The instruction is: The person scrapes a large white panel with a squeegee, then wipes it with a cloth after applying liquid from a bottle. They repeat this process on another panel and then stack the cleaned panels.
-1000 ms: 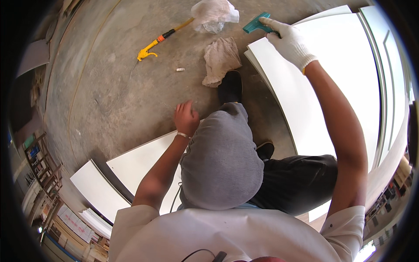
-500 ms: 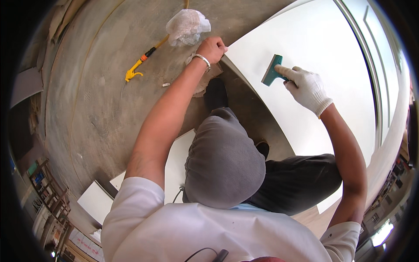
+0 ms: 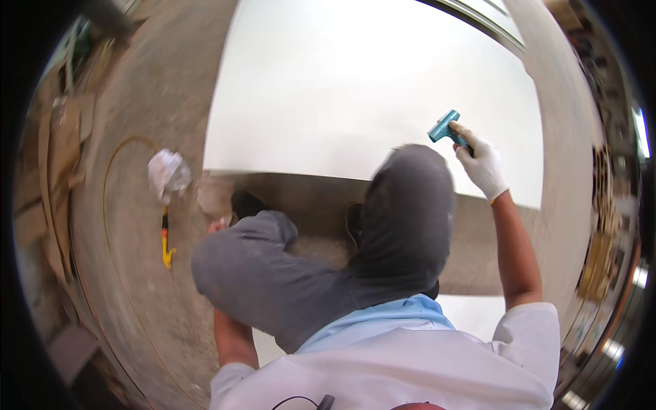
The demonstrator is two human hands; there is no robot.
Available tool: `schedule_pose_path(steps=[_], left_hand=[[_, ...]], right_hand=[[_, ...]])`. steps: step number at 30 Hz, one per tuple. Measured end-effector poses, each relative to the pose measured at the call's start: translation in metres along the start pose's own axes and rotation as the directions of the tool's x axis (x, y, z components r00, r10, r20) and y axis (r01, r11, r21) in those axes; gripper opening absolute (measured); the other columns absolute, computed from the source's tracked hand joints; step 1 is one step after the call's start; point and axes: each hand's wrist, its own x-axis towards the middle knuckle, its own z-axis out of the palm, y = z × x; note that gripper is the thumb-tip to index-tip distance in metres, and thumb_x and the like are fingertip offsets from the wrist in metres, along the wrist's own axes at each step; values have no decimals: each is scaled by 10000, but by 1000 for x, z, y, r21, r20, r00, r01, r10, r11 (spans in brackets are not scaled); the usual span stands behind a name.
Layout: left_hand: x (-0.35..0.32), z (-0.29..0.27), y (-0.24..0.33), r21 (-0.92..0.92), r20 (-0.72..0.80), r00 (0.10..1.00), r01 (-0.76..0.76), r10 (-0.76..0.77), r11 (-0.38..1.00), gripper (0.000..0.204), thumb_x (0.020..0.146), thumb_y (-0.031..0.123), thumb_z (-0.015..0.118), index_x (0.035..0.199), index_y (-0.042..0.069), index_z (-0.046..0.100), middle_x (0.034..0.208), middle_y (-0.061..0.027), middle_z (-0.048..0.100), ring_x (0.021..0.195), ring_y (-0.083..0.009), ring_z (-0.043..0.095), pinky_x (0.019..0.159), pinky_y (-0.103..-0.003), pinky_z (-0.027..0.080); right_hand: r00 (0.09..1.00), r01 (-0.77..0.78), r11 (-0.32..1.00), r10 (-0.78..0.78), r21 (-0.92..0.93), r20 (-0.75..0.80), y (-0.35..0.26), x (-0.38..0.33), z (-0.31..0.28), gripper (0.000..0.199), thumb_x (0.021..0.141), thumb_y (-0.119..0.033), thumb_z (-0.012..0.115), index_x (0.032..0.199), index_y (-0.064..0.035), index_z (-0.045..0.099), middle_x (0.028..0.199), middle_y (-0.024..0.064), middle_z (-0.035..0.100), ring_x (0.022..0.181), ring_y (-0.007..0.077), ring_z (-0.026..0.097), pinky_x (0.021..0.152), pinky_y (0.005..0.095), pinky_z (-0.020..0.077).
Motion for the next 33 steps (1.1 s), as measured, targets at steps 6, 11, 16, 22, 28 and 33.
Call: schedule_pose_path(steps=[6, 11, 16, 22, 28, 33], left_hand=[[-25, -9, -25, 255, -123, 967, -186, 223, 949, 442, 919, 191, 643, 1303, -14, 568, 1232, -279, 623, 1183, -423, 593, 1003, -484, 443], [83, -51, 71, 252, -172, 826, -491, 537, 834, 722, 853, 66, 602, 1542, -33, 408, 1515, -302, 494, 1422, -421, 464, 1185, -457, 349], [156, -62, 152, 291, 64, 887, -456, 458, 841, 817, 802, 17, 543, 1577, -88, 308, 1608, -312, 378, 1509, -427, 356, 1267, -428, 247], [110, -20, 148, 313, -96, 892, -394, 441, 864, 737, 867, 115, 566, 1563, -44, 384, 1613, -262, 411, 1491, -407, 401, 1233, -437, 340], [21, 0, 145, 363, -289, 867, -293, 406, 884, 643, 867, 68, 550, 1501, -9, 471, 1606, -191, 445, 1506, -343, 385, 1227, -475, 329], [-106, 28, 94, 232, -182, 978, -58, 102, 971, 560, 908, 145, 619, 1442, 8, 520, 1516, -168, 538, 1445, -343, 449, 1189, -479, 364]], right_hand=[[705, -652, 650, 709, -391, 4, 172, -205, 74, 579, 923, -315, 654, 1488, -214, 571, 1209, 174, 740, 1094, 379, 713, 953, 497, 554], [521, -739, 414, 851, 531, 62, 177, -231, 150, 551, 928, -211, 702, 1437, -51, 562, 941, 128, 726, 783, 274, 720, 688, 411, 589], [630, -251, -91, 741, 964, 234, 133, -163, 184, 191, 971, -75, 667, 1143, -17, 608, 827, 38, 632, 626, 159, 622, 551, 328, 553], [859, -311, 606, 509, 732, -56, 103, -86, 170, 456, 979, -125, 675, 1393, 12, 544, 866, 46, 624, 683, 107, 615, 592, 285, 518], [959, -168, 943, 89, 286, 270, 36, 66, 151, 724, 915, -240, 722, 1549, -75, 414, 1034, 166, 696, 887, 285, 696, 823, 414, 556], [780, 487, 855, -333, -180, 529, -86, 165, 174, 696, 904, -243, 711, 1533, -149, 431, 1143, 223, 726, 1048, 419, 700, 875, 515, 549]])
